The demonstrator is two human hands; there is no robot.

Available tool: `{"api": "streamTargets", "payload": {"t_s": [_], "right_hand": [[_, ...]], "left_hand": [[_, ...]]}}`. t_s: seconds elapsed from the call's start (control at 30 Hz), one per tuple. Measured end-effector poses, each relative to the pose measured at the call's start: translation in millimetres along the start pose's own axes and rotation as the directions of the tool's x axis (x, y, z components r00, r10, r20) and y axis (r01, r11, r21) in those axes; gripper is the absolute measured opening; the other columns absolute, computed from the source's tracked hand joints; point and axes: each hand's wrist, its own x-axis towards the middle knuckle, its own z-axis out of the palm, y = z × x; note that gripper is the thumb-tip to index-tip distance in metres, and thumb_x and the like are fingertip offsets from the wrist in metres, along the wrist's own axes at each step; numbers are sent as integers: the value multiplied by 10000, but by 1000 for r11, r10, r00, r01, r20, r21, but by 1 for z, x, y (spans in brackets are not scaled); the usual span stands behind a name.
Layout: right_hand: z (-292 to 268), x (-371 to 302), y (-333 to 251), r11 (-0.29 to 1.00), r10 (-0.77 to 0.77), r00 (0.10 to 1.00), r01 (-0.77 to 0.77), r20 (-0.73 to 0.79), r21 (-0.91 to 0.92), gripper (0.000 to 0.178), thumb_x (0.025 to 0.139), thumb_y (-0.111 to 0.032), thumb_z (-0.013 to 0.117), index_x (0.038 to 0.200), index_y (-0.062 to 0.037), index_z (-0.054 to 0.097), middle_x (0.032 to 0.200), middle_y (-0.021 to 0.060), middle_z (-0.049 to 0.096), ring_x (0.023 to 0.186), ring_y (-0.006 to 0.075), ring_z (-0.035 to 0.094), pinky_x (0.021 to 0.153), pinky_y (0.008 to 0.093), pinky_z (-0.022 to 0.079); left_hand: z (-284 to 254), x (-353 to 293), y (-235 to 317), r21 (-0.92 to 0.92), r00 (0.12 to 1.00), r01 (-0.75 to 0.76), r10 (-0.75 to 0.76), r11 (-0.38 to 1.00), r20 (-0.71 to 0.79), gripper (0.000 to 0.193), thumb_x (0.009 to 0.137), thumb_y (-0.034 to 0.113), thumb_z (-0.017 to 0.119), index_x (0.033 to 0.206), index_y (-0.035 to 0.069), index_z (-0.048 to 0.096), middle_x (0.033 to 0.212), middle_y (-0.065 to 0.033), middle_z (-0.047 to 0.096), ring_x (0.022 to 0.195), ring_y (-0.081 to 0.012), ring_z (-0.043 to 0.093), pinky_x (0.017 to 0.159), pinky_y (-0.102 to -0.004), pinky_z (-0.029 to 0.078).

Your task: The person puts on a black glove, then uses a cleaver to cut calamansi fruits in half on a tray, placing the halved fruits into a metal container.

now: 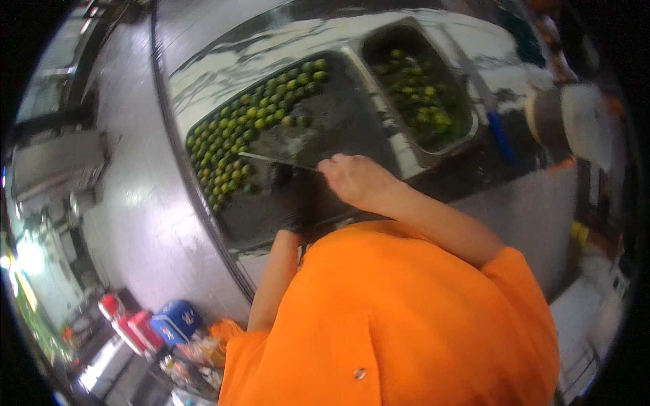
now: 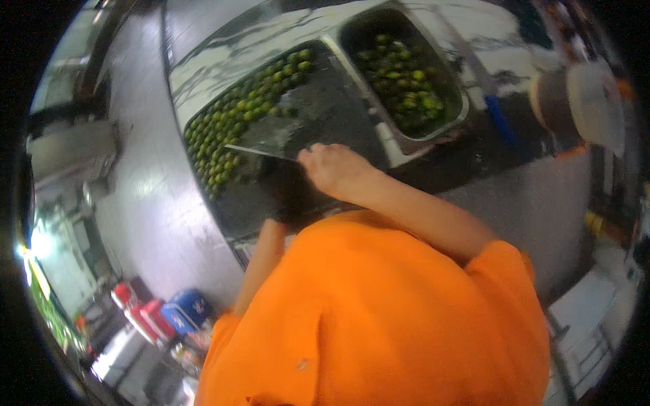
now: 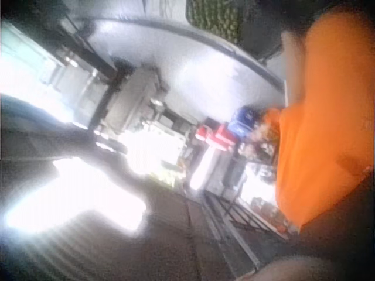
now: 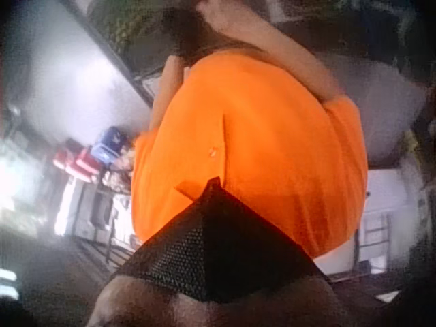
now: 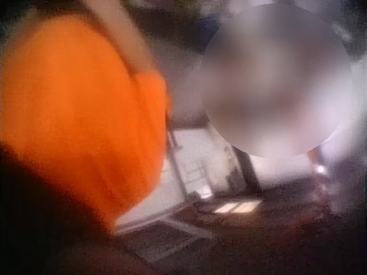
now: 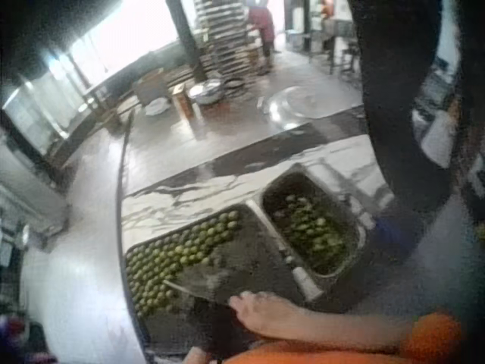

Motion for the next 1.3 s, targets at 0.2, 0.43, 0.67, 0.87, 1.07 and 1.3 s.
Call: {"api": "streamTargets", "payload": {"t_s": [0.2, 0.43, 0.67, 0.87, 1.07, 1.3], "right_hand": [[-51, -78, -18, 971, -15, 852, 138, -524, 197, 159, 939, -124, 589, 1025, -1, 642, 851, 178, 634, 793, 352, 661, 701, 439, 530], [-109, -157, 4, 942, 331, 591, -166, -736, 291, 225, 1027, -198, 547, 1033, -10, 671, 655, 16, 541, 517, 76, 452, 461, 261, 364], [-91, -178, 6, 881, 474, 647, -339, -597, 331, 260, 1014, -176, 549, 1126, 37, 648, 785, 116, 635, 659, 201, 611, 588, 323, 468], [-66, -148, -8, 972, 202, 823, -103, -531, 211, 268, 965, -102, 568, 1169, 62, 629, 1018, 242, 681, 930, 394, 677, 792, 417, 546], [-43, -123, 20, 992, -107, 905, 125, -413, 17, 108, 910, -75, 581, 899, 7, 649, 1053, 237, 682, 976, 404, 656, 823, 461, 553], [-38, -135, 23, 985, 91, 846, 0, -525, 171, 266, 934, -134, 586, 1133, 36, 634, 980, 243, 680, 896, 407, 669, 776, 459, 548]], "left_hand": [[25, -6, 41, 278, 948, -252, 179, 927, 263, 288, 909, 73, 651, 1181, -18, 635, 1080, -126, 696, 990, -231, 645, 887, -342, 498], [80, 0, 90, 97, 795, -538, 466, 837, 389, 291, 904, 126, 700, 1169, 6, 683, 1144, -143, 703, 1038, -219, 655, 909, -349, 508], [-20, 95, 32, 515, 866, -481, 477, 710, 151, 250, 843, 53, 662, 1084, -7, 697, 1061, -197, 663, 997, -337, 648, 852, -395, 515], [-16, 124, 40, 725, 717, -637, 547, 263, 432, 198, 829, 166, 673, 1005, 102, 736, 868, -191, 676, 838, -390, 657, 711, -467, 516], [-23, 123, 54, 597, 717, -692, 484, 406, 502, 193, 828, 255, 699, 835, 63, 712, 768, -199, 663, 718, -416, 622, 627, -491, 467], [-6, 105, 36, 634, 734, -666, 495, 393, 465, 171, 799, 147, 722, 947, 61, 707, 826, -184, 674, 787, -389, 654, 635, -481, 488]]}}
